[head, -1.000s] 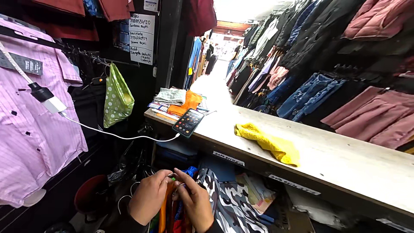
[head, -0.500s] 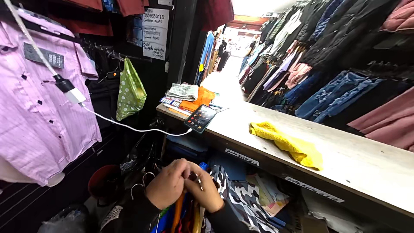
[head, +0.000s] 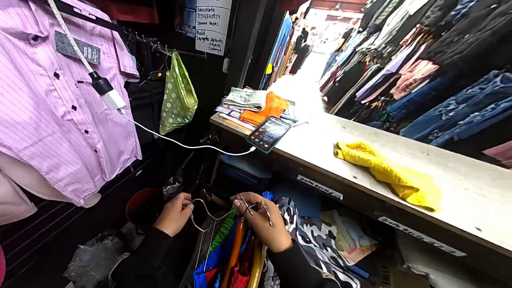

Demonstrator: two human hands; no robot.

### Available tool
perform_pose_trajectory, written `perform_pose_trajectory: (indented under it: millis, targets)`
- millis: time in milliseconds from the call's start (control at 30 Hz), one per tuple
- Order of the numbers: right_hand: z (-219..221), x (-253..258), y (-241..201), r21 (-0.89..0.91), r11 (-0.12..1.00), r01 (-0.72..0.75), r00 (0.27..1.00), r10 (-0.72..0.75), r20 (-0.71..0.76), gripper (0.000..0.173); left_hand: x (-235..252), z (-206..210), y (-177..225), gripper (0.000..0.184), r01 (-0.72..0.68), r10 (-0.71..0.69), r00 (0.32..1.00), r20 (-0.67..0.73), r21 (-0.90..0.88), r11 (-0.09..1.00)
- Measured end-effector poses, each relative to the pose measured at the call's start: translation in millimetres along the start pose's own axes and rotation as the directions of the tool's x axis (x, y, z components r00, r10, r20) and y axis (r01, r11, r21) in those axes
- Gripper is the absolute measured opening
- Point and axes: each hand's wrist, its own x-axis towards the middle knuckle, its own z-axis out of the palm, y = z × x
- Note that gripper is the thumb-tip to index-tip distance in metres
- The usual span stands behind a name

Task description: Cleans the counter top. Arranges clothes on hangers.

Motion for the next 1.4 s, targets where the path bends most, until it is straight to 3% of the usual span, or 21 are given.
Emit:
perform_pose_trajectory:
  millis: [133, 267, 400, 567, 700, 800, 900, 1000, 1100, 1133, 1200, 1267, 1300, 1400]
  targets:
    - [0.9, -0.4, 0.4, -0.020, 1.000, -0.006, 0.999, 0.005, -0.032, 0.014, -18.2, 4.9, 46.5, 0.030, -0.102, 0.114, 0.992, 0.047, -0.213, 0.972]
    - [2.4, 3.5, 2.8, -0.071, 0.997, 0.010, 1.000, -0.011, -0.006, 0.014, -43.4, 8.0, 93.6, 0.029, -0.215, 0.233, 0.972, 0.037, -0.265, 0.940]
    - [1.5, 2.6, 1.9, -0.073, 0.997, 0.040, 0.999, -0.039, 0.014, 0.020, -44.4, 12.9, 99.5, 0.029, -0.337, 0.348, 0.937, -0.023, -0.322, 0.885]
    - [1.6, 3.0, 0.4, -0.087, 0.995, 0.046, 0.997, -0.040, 0.068, 0.022, -40.4, 11.5, 117.7, 0.038, -0.225, 0.232, 0.972, 0.021, -0.169, 0.959]
    - [2.5, 2.6, 0.8, -0.085, 0.996, 0.027, 0.997, -0.020, 0.074, 0.022, -39.6, 5.9, 128.6, 0.023, -0.215, 0.219, 0.973, 0.080, -0.053, 0.975]
    - [3.5, 3.9, 2.3, -0.103, 0.995, -0.004, 0.995, 0.014, 0.097, 0.027, -39.4, 2.3, 125.3, 0.021, -0.283, 0.276, 0.951, 0.137, 0.036, 0.958]
    - [3.3, 6.0, 0.9, -0.094, 0.995, -0.029, 0.994, 0.039, 0.102, 0.027, -41.1, -3.2, 117.1, 0.031, -0.381, 0.368, 0.916, 0.163, 0.058, 0.923]
    - [0.9, 5.9, 3.0, -0.049, 0.998, -0.038, 0.994, 0.042, 0.102, 0.014, -37.1, -15.8, 92.7, 0.038, -0.418, 0.418, 0.908, 0.028, -0.014, 0.908]
    - [-2.1, 2.0, 7.2, -0.010, 0.999, -0.042, 0.997, 0.043, 0.069, 0.009, -23.7, -21.2, 43.0, 0.040, -0.238, 0.237, 0.960, -0.148, 0.015, 0.971]
    - [-2.2, 0.9, 7.5, 0.003, 0.999, -0.054, 0.997, 0.054, 0.052, 0.008, -16.6, -18.6, 20.8, 0.044, -0.130, 0.134, 0.980, -0.143, 0.040, 0.991]
    - [-2.3, -0.6, 7.4, 0.002, 0.998, -0.058, 0.998, 0.058, 0.017, 0.009, -8.0, -11.1, -13.6, 0.052, 0.056, -0.056, 0.998, -0.008, 0.058, 0.997]
    - [-3.5, -2.2, 7.4, -0.011, 0.999, -0.051, 0.999, 0.051, -0.010, 0.010, -11.3, -2.3, -20.2, 0.040, 0.138, -0.135, 0.986, 0.102, -0.017, 0.990]
    - [-4.6, -2.8, 7.7, -0.023, 0.999, -0.044, 0.999, 0.043, -0.026, 0.011, -15.8, -0.4, -14.5, 0.031, 0.122, -0.108, 0.987, 0.119, -0.118, 0.985]
    - [-7.1, -5.5, 10.6, -0.115, 0.993, 0.008, 0.997, -0.017, -0.078, 0.010, -32.6, -1.0, 23.2, 0.021, -0.071, 0.116, 0.989, 0.094, -0.387, 0.919]
